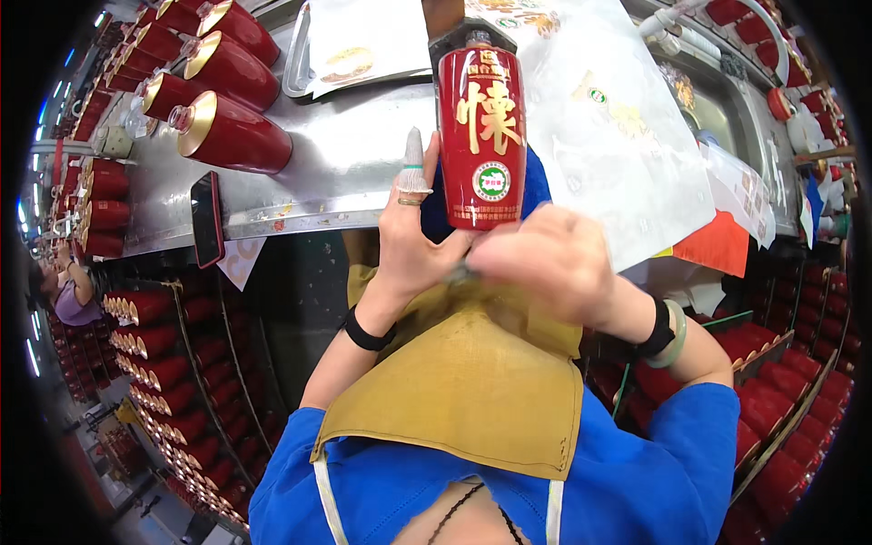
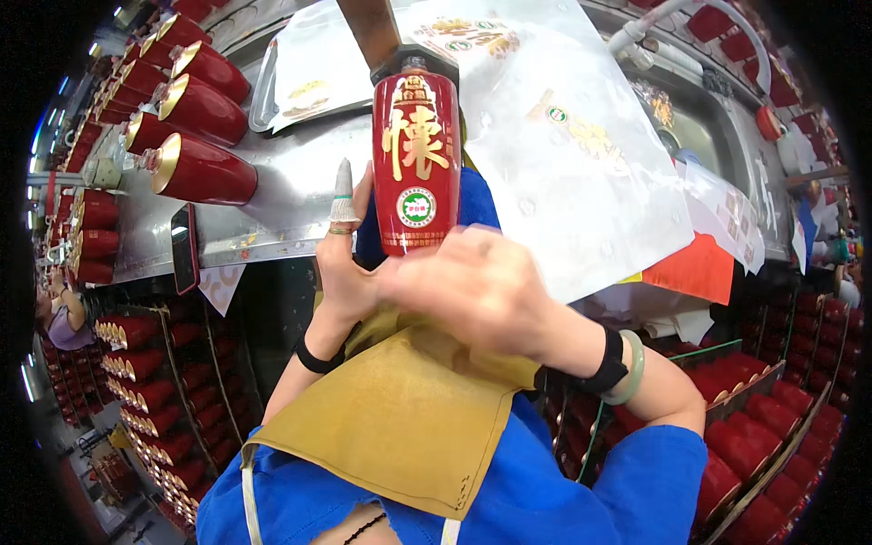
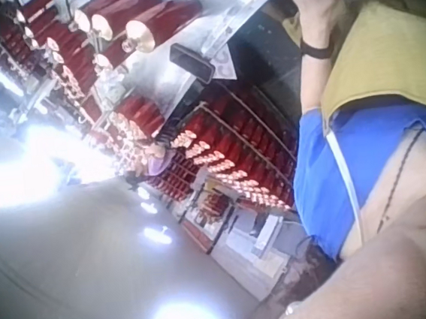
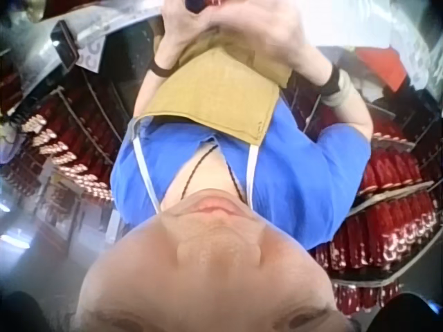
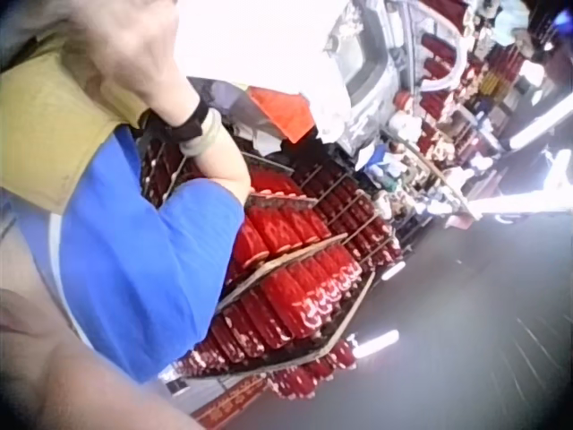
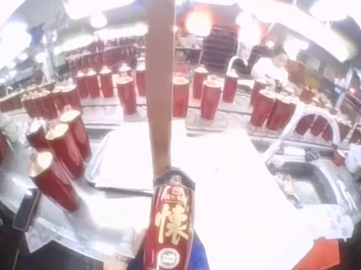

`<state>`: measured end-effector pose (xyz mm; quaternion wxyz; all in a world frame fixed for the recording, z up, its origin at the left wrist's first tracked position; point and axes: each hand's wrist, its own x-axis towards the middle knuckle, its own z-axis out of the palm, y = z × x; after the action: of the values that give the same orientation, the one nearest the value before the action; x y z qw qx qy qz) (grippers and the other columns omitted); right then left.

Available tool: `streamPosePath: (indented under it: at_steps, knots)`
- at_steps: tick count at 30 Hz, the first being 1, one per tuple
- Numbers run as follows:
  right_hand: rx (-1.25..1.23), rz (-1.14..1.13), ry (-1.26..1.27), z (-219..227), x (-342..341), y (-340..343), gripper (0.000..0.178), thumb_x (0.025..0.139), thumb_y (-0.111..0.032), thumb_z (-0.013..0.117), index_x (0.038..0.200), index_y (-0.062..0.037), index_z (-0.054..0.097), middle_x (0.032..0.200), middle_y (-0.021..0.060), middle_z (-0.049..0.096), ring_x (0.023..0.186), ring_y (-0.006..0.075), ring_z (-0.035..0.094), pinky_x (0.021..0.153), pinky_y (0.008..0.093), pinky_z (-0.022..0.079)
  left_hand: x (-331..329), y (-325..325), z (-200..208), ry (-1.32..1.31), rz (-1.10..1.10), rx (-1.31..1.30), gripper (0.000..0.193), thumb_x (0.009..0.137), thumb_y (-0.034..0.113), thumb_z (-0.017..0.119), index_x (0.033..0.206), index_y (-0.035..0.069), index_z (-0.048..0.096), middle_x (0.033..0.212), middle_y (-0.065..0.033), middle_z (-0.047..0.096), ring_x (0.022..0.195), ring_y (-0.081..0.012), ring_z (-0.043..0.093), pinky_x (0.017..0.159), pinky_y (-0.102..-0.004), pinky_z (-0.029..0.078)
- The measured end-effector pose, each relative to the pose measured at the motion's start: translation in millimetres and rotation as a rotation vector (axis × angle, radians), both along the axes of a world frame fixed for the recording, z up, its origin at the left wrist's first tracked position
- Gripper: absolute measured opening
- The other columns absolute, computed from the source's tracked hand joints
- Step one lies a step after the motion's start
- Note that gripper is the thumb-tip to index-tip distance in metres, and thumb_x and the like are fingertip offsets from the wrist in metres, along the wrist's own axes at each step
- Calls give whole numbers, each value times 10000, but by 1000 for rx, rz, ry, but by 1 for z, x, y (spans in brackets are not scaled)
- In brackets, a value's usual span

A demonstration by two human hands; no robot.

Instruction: Applying decorative gold labels and cleaning red liquor bottles on a production line.

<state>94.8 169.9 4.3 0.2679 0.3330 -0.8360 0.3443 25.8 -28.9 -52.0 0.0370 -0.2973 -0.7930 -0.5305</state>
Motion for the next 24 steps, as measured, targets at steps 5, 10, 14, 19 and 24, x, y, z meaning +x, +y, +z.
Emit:
streamPosePath:
  at_steps: [5,10,14,19,24]
  knots:
    - [-779,-452,-421,-18,0,-7,413,942,15,713,1303,-22,515,934,112,688,807,142,676,719,279,548,8,-1,1,122,-9,6,1044,708,146,923,1563,-62,361,1521,-254,511,1355,-364,565,1109,-419,466]
    - [-530,-853,-546,-19,-13,4,275,953,0,682,1214,-37,606,895,71,668,760,122,633,676,275,507,6,-2,9,-94,-103,146,1065,725,224,923,1574,-62,347,1580,-239,456,1435,-324,490,1160,-416,411]
    - [-634,-720,-332,-34,-10,29,227,976,-6,661,1200,-16,627,944,63,676,811,115,619,733,272,500,6,13,15,-648,-73,612,824,989,174,710,1635,-6,231,1624,-188,402,1463,-228,423,1195,-376,346]
    - [-743,-650,-381,-45,-8,40,240,995,-33,668,1227,-4,612,975,50,672,850,92,610,771,251,498,3,12,27,-591,-154,351,887,955,83,730,1650,17,183,1629,-184,373,1478,-224,394,1215,-384,323]
    - [-927,-605,-435,-22,-8,13,270,1001,-38,667,1254,2,582,988,52,669,855,79,613,777,238,502,3,14,25,-693,-119,356,947,924,54,746,1649,-4,139,1659,-207,314,1514,-244,348,1233,-400,301]
